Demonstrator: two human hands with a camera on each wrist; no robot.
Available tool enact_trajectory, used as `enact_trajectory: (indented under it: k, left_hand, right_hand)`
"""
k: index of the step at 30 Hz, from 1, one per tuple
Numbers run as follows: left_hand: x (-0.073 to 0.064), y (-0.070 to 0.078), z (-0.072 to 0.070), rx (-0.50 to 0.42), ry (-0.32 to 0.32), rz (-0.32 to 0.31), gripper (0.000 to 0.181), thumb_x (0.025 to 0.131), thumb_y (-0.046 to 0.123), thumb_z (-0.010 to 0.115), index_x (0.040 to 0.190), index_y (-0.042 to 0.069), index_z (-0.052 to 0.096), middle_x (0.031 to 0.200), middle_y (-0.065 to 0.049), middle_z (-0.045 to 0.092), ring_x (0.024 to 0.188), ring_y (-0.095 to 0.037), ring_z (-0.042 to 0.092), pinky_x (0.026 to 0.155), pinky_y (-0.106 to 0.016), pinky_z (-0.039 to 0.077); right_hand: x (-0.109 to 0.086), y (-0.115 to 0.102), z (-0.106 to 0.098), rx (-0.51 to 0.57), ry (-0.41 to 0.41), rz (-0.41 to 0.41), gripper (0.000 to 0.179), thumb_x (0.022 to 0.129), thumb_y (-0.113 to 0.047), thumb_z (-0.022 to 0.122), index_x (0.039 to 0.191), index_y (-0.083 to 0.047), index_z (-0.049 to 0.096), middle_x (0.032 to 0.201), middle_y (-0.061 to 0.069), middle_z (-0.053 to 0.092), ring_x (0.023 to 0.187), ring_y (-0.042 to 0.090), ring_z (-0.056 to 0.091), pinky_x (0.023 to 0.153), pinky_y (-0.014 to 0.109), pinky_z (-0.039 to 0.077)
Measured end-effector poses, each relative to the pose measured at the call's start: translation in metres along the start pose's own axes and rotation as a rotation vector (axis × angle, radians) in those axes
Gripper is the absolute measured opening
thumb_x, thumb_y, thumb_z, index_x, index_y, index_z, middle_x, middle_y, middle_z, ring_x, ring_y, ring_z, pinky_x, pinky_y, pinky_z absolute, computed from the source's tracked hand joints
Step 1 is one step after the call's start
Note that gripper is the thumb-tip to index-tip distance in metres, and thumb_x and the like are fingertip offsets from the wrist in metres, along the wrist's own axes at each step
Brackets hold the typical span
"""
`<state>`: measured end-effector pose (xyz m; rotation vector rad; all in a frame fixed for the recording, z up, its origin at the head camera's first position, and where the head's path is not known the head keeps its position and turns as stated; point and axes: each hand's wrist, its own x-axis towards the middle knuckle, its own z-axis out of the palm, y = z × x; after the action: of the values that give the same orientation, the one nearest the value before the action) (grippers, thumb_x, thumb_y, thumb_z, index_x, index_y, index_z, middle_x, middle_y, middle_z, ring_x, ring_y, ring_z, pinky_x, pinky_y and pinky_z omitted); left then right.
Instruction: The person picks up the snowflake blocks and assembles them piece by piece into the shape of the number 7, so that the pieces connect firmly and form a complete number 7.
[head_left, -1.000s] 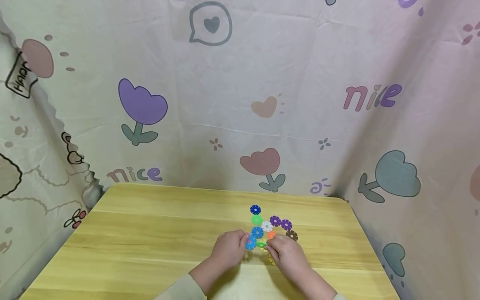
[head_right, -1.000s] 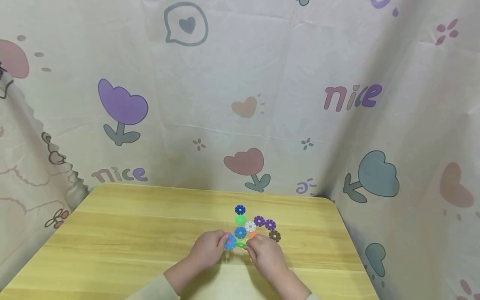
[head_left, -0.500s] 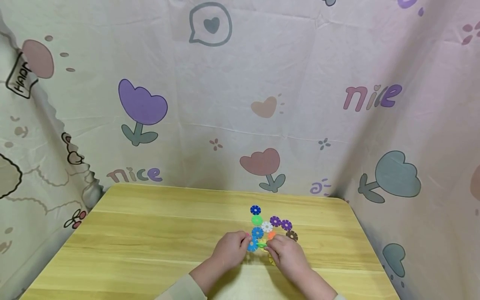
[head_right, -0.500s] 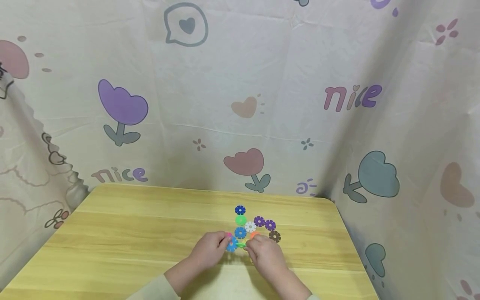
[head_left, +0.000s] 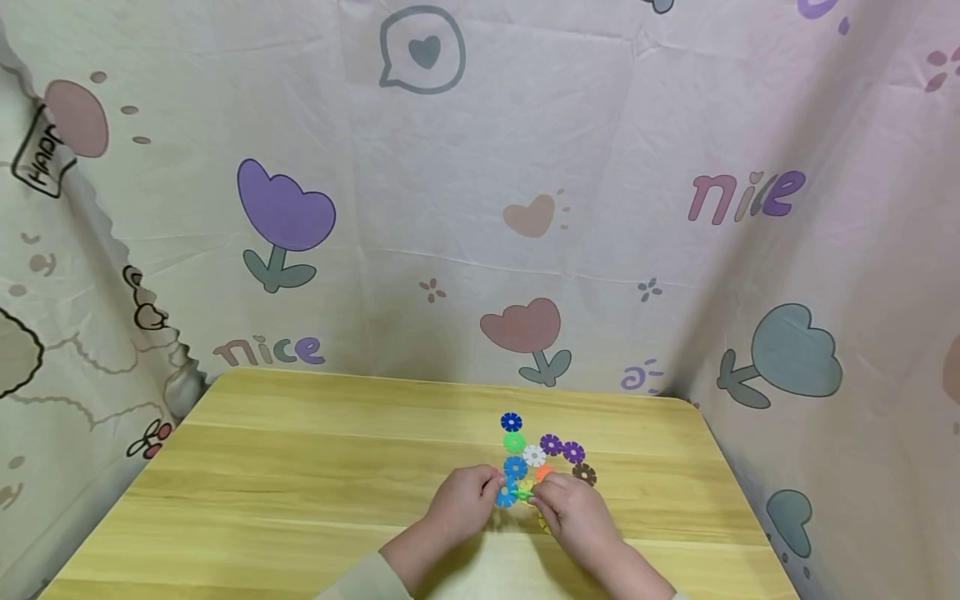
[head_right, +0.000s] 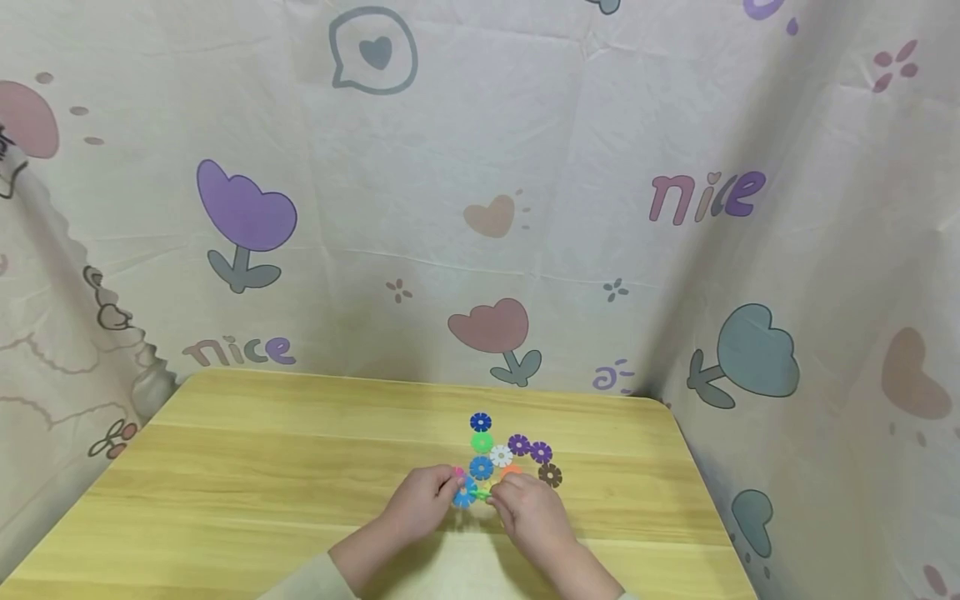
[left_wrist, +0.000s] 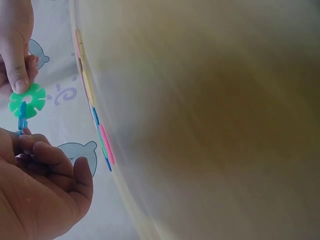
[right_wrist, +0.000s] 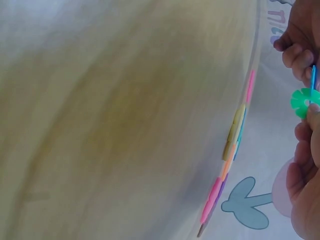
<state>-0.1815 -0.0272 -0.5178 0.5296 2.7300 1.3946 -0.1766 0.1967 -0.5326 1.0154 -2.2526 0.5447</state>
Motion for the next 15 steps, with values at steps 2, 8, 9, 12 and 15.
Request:
enact_trajectory:
  k: [2,8,9,12,15]
  left_hand:
    - [-0.0001,0.0001,0.0,-0.005,-0.005,-0.009,0.027,0.109,0.022,0.059,0.089,0.011,0.072,0.066,0.01,0.052,0.058,-0.005,0.045,0.056,-0.025,0.043]
    - [-0.0008,0.001,-0.0014,-0.016,-0.005,-0.003,0.026,0.11,0.023,0.059,0.095,0.008,0.075,0.069,0.01,0.056,0.059,-0.004,0.047,0.059,-0.025,0.045]
    - [-0.0009,0.001,-0.0016,-0.019,-0.004,0.0,0.027,0.11,0.023,0.059,0.096,0.007,0.075,0.07,0.01,0.057,0.06,-0.004,0.047,0.059,-0.025,0.046]
    - [-0.0011,0.0006,-0.0016,-0.024,0.0,0.002,0.027,0.109,0.024,0.059,0.099,0.006,0.076,0.072,0.01,0.059,0.061,-0.004,0.048,0.06,-0.025,0.046]
    - [-0.0009,0.0001,-0.0016,-0.029,0.004,0.002,0.027,0.109,0.024,0.06,0.099,0.006,0.077,0.072,0.01,0.059,0.06,-0.004,0.048,0.06,-0.025,0.046]
  right_hand:
    - [0.0005,-0.0004,0.0003,0.004,0.007,-0.003,0.013,0.084,-0.009,0.084,0.091,-0.014,0.075,0.085,-0.009,0.07,0.075,0.006,0.064,0.071,0.023,0.055]
    - [0.001,-0.0009,0.0016,0.014,0.024,-0.01,0.013,0.083,-0.008,0.084,0.091,-0.013,0.074,0.085,-0.009,0.071,0.075,0.006,0.065,0.071,0.024,0.056]
    - [0.001,-0.0009,0.0017,0.015,0.025,-0.011,0.013,0.083,-0.008,0.084,0.091,-0.013,0.074,0.085,-0.009,0.071,0.074,0.006,0.065,0.071,0.023,0.056]
    - [0.0014,-0.0007,0.0022,0.016,0.026,-0.013,0.013,0.083,-0.009,0.084,0.09,-0.013,0.074,0.084,-0.009,0.071,0.074,0.006,0.064,0.071,0.023,0.055]
    - [0.0023,-0.0008,0.002,0.017,0.029,-0.019,0.014,0.082,-0.008,0.084,0.09,-0.013,0.074,0.084,-0.009,0.07,0.074,0.006,0.064,0.071,0.023,0.055]
